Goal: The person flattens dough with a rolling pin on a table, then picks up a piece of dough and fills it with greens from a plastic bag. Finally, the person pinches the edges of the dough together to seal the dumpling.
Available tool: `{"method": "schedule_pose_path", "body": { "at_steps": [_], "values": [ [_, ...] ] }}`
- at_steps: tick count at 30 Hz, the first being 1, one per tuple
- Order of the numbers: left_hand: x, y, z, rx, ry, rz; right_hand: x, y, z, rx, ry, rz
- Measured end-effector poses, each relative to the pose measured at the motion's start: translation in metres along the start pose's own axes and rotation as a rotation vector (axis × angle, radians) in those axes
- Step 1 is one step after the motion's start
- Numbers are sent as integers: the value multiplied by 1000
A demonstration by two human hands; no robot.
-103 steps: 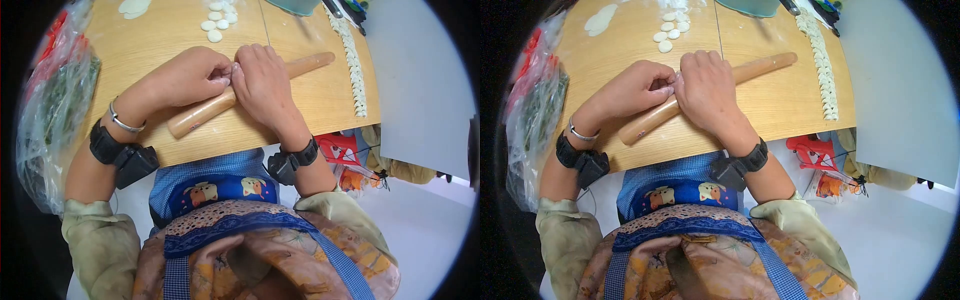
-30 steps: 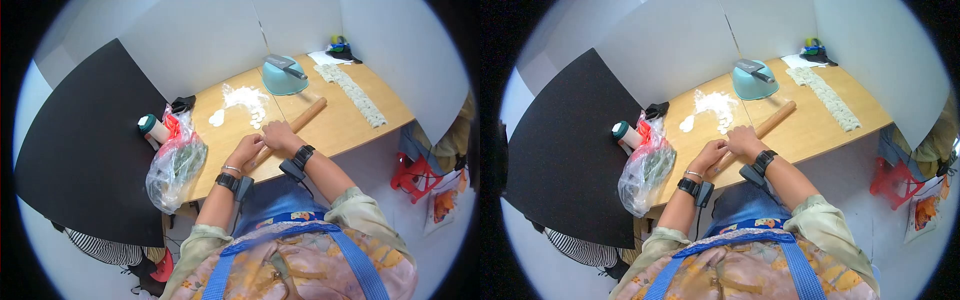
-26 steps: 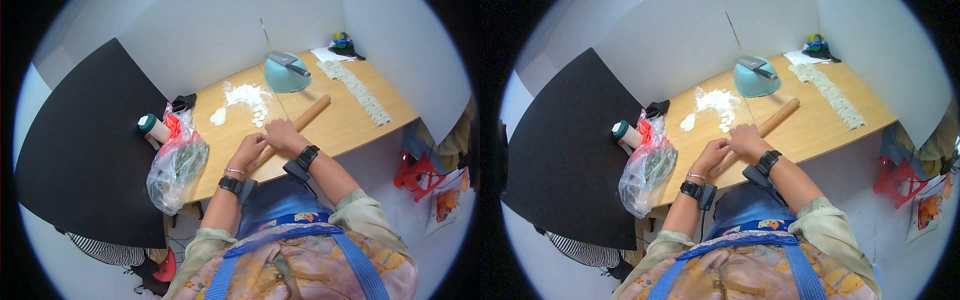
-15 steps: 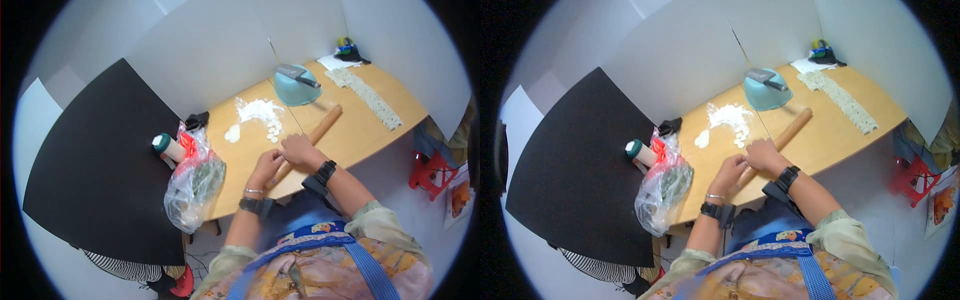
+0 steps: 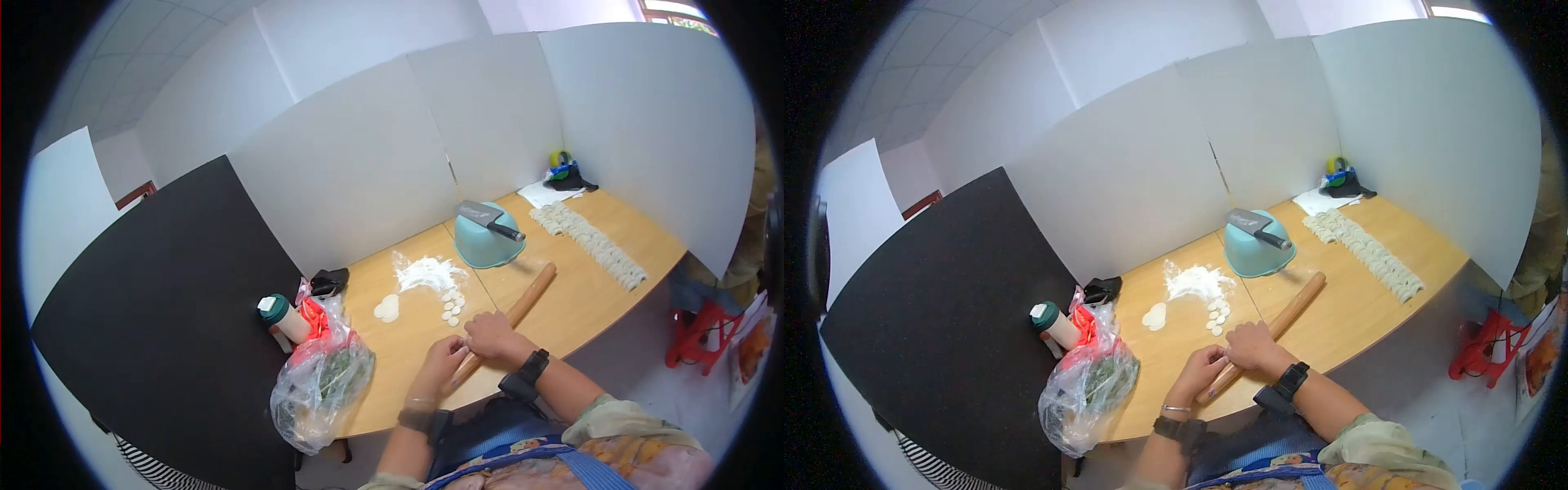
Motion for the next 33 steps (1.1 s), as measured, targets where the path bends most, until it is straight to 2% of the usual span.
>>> {"method": "schedule_pose_path", "body": {
  "at_steps": [7,16,19,21,23,25,27,31,33],
  "values": [
    [4,-2,6,2,17,19,-3,6,1,32,-14,33],
    [3,-4,0,66,-65,-17,2,12,3,24,-34,79],
    [-3,-2,-9,-24,-26,-19,9,14,5,0,-28,86],
    [0,-1,-3,-92,-5,20,16,14,2,15,-49,243],
    [5,-1,5,-82,2,59,20,12,0,38,-28,232],
    [5,1,-5,-24,50,113,31,10,-2,46,-84,358],
    [8,1,-13,158,31,122,38,2,-5,31,-90,364],
    [22,-4,-3,460,-144,111,49,10,1,33,-130,471],
    [25,-6,-2,488,-166,110,55,7,1,10,-164,493]
  ]
}}
Point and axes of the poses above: each hand's wrist, its own x-axis away from the middle knuckle, its own y-axis out of the palm, z = x × y, the point moved 3 cm from there along -x, towards the middle knuckle, and after that the axes turned 1 degree about y, right-handed, at the moved point
